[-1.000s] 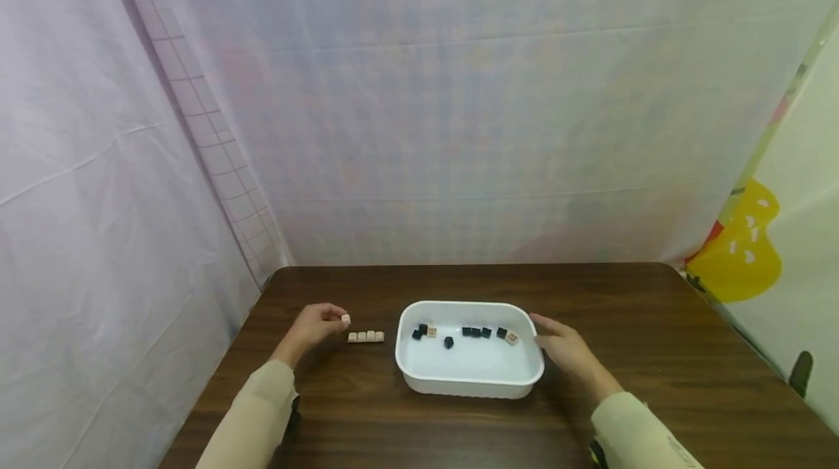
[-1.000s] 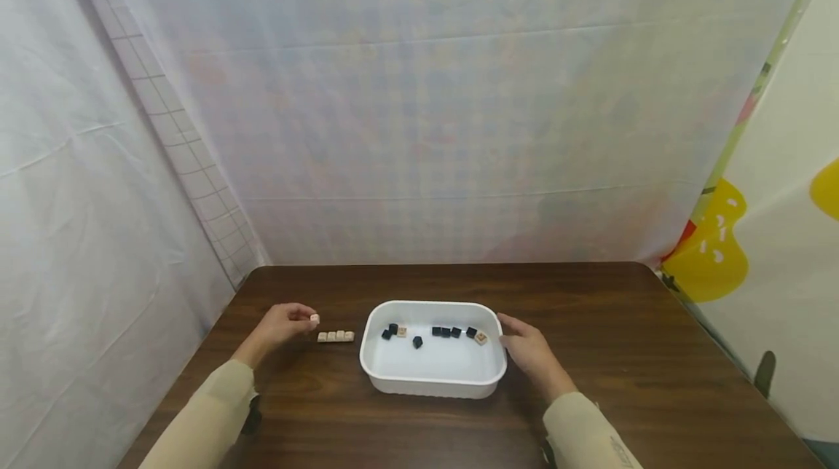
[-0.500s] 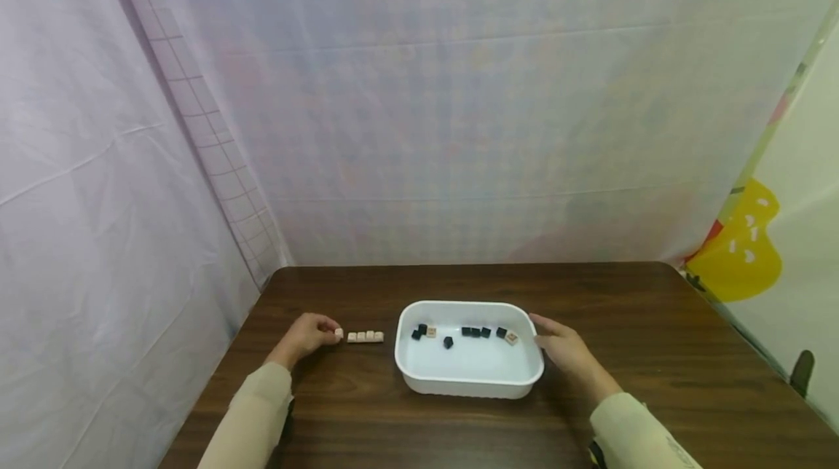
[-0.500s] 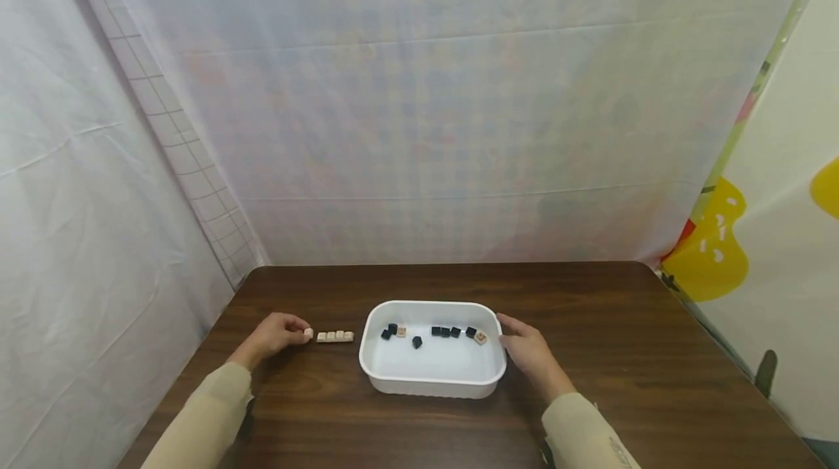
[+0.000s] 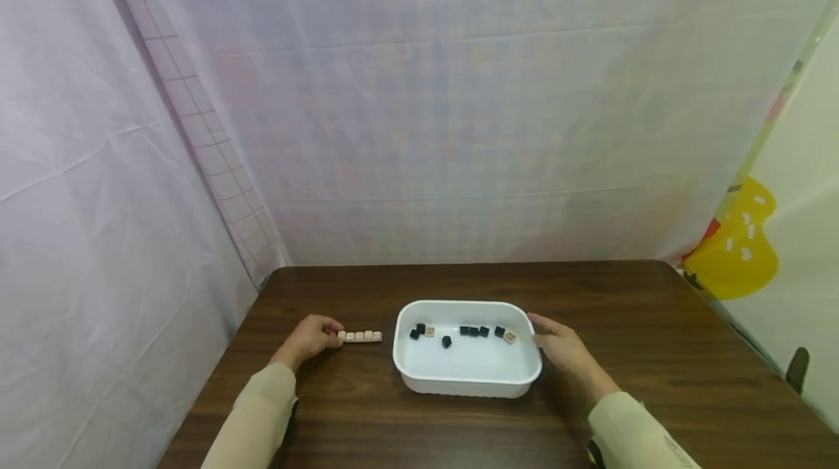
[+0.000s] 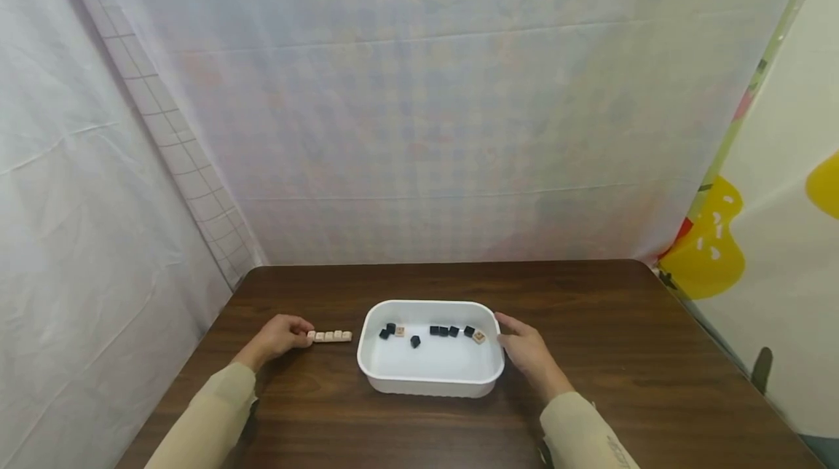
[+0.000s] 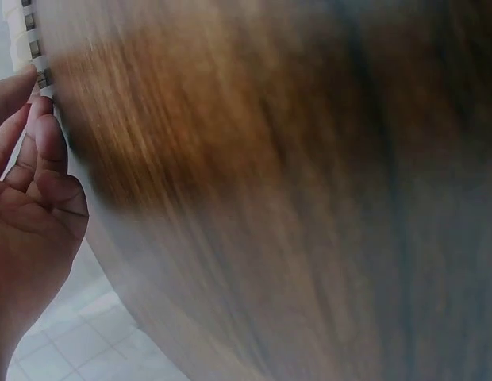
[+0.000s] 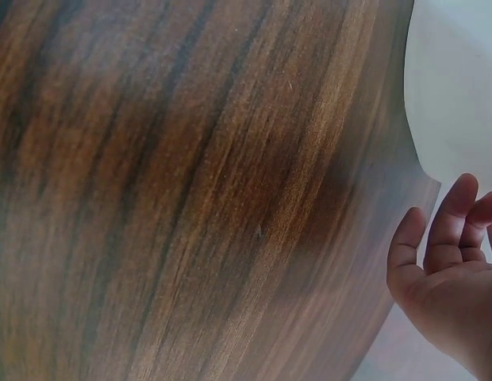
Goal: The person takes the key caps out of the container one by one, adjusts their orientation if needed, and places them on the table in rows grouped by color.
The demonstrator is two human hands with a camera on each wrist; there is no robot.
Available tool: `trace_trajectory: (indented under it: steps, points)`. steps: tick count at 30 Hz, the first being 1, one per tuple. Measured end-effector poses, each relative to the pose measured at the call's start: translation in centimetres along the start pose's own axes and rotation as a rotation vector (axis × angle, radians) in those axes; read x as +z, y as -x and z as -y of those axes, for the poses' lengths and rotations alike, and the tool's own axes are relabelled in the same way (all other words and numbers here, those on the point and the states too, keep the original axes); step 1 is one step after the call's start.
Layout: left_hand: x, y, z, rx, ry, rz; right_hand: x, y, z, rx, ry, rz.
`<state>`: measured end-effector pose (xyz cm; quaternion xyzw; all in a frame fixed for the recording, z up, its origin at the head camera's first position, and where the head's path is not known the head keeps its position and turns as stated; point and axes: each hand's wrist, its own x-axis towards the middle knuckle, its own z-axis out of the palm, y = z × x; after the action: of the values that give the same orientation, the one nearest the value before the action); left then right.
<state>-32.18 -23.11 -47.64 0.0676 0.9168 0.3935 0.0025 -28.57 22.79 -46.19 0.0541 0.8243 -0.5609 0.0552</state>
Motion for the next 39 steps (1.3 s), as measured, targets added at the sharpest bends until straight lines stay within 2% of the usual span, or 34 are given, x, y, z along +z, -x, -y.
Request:
trace_trajectory:
  steps: [6,12,15,19,23,28,33,36,39]
  points:
    - [-0.1,0.0,0.1,-0.008,0.005,0.008,0.1,0.2,0.1,0.000,0.011,-0.009]
    - [-0.7,-0.1,0.0,-0.049,0.021,-0.004,0.2,0.4,0.4,0.002,0.011,-0.007]
    - [-1.0,-0.4,-0.5,-0.060,0.030,-0.016,0.2,0.4,0.4,0.003,0.006,-0.009]
    - [-0.9,-0.9,-1.9,-0.038,0.048,-0.021,0.2,0.4,0.3,0.005,0.007,-0.012]
    - [-0.3,-1.7,-4.0,0.022,0.076,-0.028,0.3,0.2,0.3,0.007,0.002,-0.024]
    - [1.5,-2.5,-7.6,0.100,0.095,-0.015,0.6,0.1,0.2,0.012,-0.005,-0.028]
    - [4.3,-3.0,-12.2,0.166,0.091,0.087,0.7,0.1,0.3,0.005,-0.002,-0.014]
    - [6.5,-3.2,-15.0,0.196,0.088,0.166,0.5,0.1,0.3,0.012,-0.006,-0.005]
    - [9.0,-3.4,-17.1,0.240,0.075,0.221,0.4,0.1,0.3,0.007,-0.002,-0.005]
